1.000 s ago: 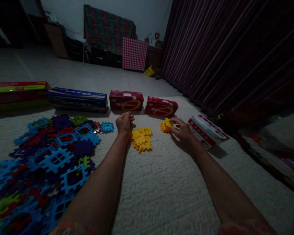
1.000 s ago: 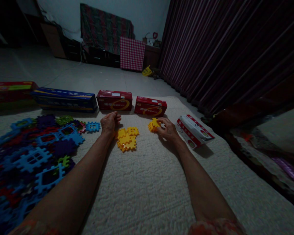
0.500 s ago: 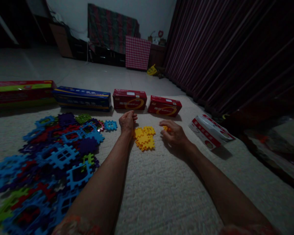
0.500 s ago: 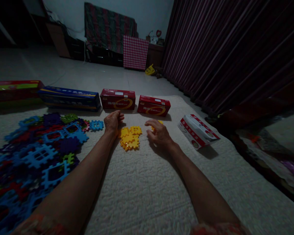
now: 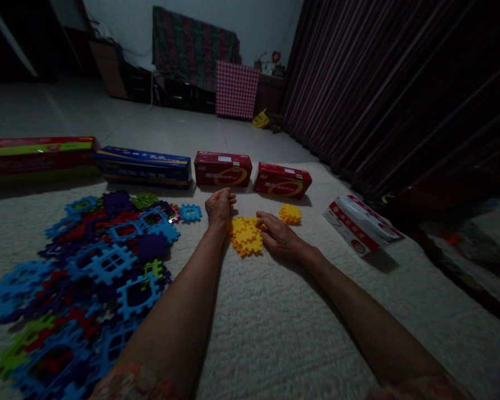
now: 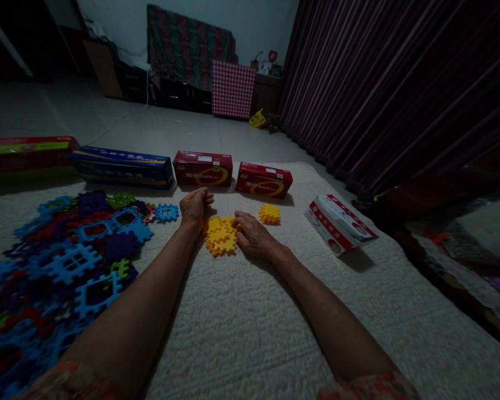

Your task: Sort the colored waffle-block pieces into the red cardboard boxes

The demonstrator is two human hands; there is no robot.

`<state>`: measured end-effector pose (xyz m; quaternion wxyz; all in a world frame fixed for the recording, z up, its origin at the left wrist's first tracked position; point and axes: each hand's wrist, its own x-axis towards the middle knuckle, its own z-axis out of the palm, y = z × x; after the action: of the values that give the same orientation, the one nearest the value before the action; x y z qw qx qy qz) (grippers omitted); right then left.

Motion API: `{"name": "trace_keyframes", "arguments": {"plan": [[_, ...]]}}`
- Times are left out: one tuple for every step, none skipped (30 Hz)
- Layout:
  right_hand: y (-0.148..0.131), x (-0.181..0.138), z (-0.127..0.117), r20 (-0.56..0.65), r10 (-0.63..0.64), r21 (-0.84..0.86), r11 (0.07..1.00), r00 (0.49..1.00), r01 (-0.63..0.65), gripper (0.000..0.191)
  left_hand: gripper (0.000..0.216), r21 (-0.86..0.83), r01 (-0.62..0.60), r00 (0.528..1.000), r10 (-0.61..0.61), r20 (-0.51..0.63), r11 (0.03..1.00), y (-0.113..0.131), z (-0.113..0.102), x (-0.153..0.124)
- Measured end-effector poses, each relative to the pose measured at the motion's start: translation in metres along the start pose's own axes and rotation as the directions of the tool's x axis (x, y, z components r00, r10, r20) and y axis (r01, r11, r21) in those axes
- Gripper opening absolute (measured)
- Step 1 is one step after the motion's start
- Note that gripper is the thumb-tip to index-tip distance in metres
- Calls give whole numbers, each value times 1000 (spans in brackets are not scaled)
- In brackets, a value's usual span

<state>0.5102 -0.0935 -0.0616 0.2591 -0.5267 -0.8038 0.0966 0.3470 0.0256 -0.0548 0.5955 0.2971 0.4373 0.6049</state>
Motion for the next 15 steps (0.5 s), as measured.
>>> {"name": "trace_keyframes", "arguments": {"plan": [[-1, 0, -1, 3, 3, 13, 1000, 1000, -3, 29, 21, 1, 0, 1000, 0, 0, 1000, 0, 0, 0], [-2, 0, -2, 3, 3, 24, 1000, 1000, -3, 28, 21, 2, 0, 1000, 0, 1, 1000, 0, 0, -1], [-2, 0, -2, 2, -2, 32, 999, 1000, 2, 27, 22, 4, 0, 1000, 0, 0, 1000, 1, 1, -2], [-2, 0, -2, -2, -10, 37, 999, 1000, 10, 25, 22, 7, -1, 1000, 1, -3, 1000, 1, 1, -2], [-1, 0, -2, -5, -20, 39, 999, 1000, 20, 24, 22, 12, -2, 1000, 2, -7, 1000, 2, 1, -2], [0, 0, -2, -13, -31, 42, 999, 999, 32, 23, 22, 19, -4, 1000, 4, -9, 1000, 2, 1, -3], [0, 0, -1, -28, -39, 45, 998, 999, 40, 23, 23, 28, -3, 1000, 4, -10, 1000, 2, 1, -3], [1, -1, -1, -49, -43, 48, 998, 998, 45, 22, 23, 36, -2, 1000, 2, -11, 999, 2, 1, -3], [1, -1, -1, -75, -43, 53, 998, 996, 47, 21, 23, 41, 1, 1000, 0, -11, 999, 2, 1, -2], [1, -1, -2, -102, -41, 56, 997, 994, 47, 20, 23, 43, 4, 1000, -4, -10, 999, 2, 1, -2], [0, -1, -4, -131, -36, 56, 997, 991, 44, 20, 22, 41, 7, 1000, -6, -8, 999, 2, 0, -2], [0, -1, -6, -162, -27, 53, 998, 986, 36, 20, 22, 36, 7, 1000, -7, -7, 999, 2, 0, -1], [0, -1, -10, -198, -13, 46, 999, 980, 22, 19, 21, 34, 8, 1000, -8, -7, 999, 2, 0, -1], [1, -2, -15, -240, 4, 34, 999, 971, 5, 19, 21, 33, 9, 1000, -9, -6, 999, 2, 0, -1], [4, -2, -20, -287, 24, 20, 1000, 958, -19, 18, 21, 33, 10, 1000, -10, -6, 999, 2, 0, -1]]}}
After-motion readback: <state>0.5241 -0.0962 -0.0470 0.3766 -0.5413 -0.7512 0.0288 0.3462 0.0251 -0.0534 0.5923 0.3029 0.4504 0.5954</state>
